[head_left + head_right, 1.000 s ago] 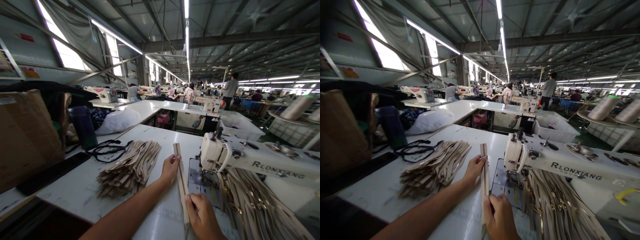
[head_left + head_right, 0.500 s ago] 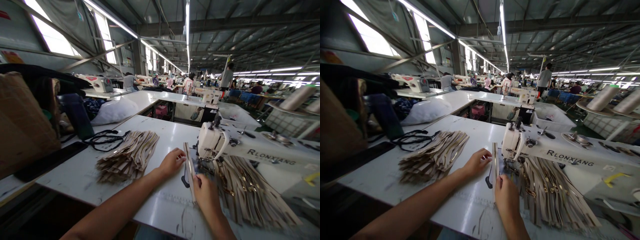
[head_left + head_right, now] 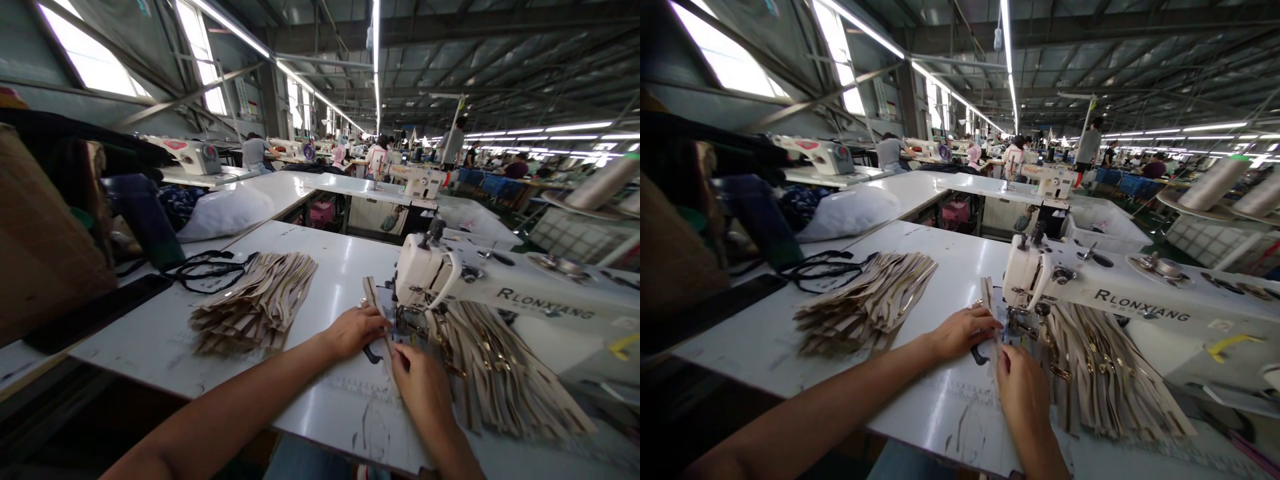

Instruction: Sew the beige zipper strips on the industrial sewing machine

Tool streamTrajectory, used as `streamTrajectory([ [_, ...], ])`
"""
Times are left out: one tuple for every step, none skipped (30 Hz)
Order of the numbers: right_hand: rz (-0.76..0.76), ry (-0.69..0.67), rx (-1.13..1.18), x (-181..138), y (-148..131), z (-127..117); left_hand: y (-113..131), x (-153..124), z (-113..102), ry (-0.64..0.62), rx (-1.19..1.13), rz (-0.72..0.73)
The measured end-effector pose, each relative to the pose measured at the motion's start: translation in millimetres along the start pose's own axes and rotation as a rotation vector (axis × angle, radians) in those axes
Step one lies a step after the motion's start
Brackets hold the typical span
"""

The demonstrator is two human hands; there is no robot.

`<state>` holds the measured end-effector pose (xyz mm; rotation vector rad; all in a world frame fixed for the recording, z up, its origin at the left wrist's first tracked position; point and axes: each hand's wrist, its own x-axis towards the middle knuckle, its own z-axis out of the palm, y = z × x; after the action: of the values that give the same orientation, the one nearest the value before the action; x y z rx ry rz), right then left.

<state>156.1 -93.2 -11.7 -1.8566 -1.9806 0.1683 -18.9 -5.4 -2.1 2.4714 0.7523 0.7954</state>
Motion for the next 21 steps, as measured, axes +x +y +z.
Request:
streamTrajectory([
  [-0.004, -0.003, -0.008, 0.3, -0.2, -0.2, 0.3, -0.1, 0.0, 0.005, 0.016, 0.014],
  [-0.006, -0.006, -0.017, 0.6, -0.5, -0.7, 0.5, -0.2, 0.0, 0.007, 0.029, 0.029],
  [-0.007, -0.008, -0.028, 0.6, -0.7, -1.4, 0.7, -0.2, 0.0, 0.002, 0.04, 0.042],
  [-0.009, -0.014, -0.04, 0.4, -0.8, -2.4, 0.8, -0.2, 0.0, -0.007, 0.047, 0.048],
  [-0.013, -0.022, -0.056, -0.1, -0.6, -3.6, 0.8, -0.1, 0.0, -0.017, 0.051, 0.049],
  [-0.02, -0.032, -0.075, -1.0, -0.3, -5.0, 0.6, 0.1, 0.1, -0.027, 0.05, 0.044],
  [-0.029, -0.044, -0.098, -2.3, 0.4, -6.5, 0.2, 0.3, 0.2, -0.036, 0.047, 0.034],
  [-0.041, -0.054, -0.123, -3.8, 1.2, -7.9, -0.4, 0.5, 0.5, -0.041, 0.043, 0.024],
  [-0.054, -0.062, -0.148, -5.6, 2.2, -9.0, -1.1, 0.7, 0.9, -0.045, 0.041, 0.018],
  [-0.069, -0.065, -0.171, -7.5, 3.3, -9.7, -2.0, 1.0, 1.3, -0.049, 0.047, 0.019],
  [-0.085, -0.063, -0.193, -9.4, 4.6, -10.0, -2.9, 1.3, 1.7, -0.053, 0.061, 0.025],
  [-0.106, -0.056, -0.213, -11.3, 5.9, -9.8, -3.8, 1.6, 2.1, -0.057, 0.08, 0.035],
  [-0.131, -0.046, -0.23, -13.1, 7.3, -9.3, -4.5, 1.9, 2.5, -0.059, 0.103, 0.043],
  [-0.161, -0.037, -0.247, -14.6, 8.7, -8.7, -5.0, 2.0, 2.8, -0.06, 0.124, 0.048],
  [-0.194, -0.03, -0.263, -15.9, 10.0, -8.0, -5.2, 2.0, 3.0, -0.061, 0.141, 0.049],
  [-0.225, -0.028, -0.279, -16.7, 11.3, -7.5, -5.2, 1.9, 3.2, -0.059, 0.152, 0.048],
  [-0.252, -0.028, -0.296, -17.0, 12.4, -7.4, -4.9, 1.7, 3.2, -0.056, 0.16, 0.046],
  [-0.275, -0.034, -0.311, -16.5, 13.4, -7.7, -4.4, 1.3, 3.3, -0.055, 0.166, 0.046],
  [-0.293, -0.042, -0.323, -15.2, 14.1, -8.4, -3.9, 0.9, 3.3, -0.056, 0.172, 0.045],
  [-0.307, -0.05, -0.331, -12.9, 14.6, -9.4, -3.6, 0.6, 3.2, -0.059, 0.179, 0.042],
  [-0.319, -0.059, -0.336, -9.7, 14.8, -10.6, -3.6, 0.5, 3.2, -0.06, 0.19, 0.034],
])
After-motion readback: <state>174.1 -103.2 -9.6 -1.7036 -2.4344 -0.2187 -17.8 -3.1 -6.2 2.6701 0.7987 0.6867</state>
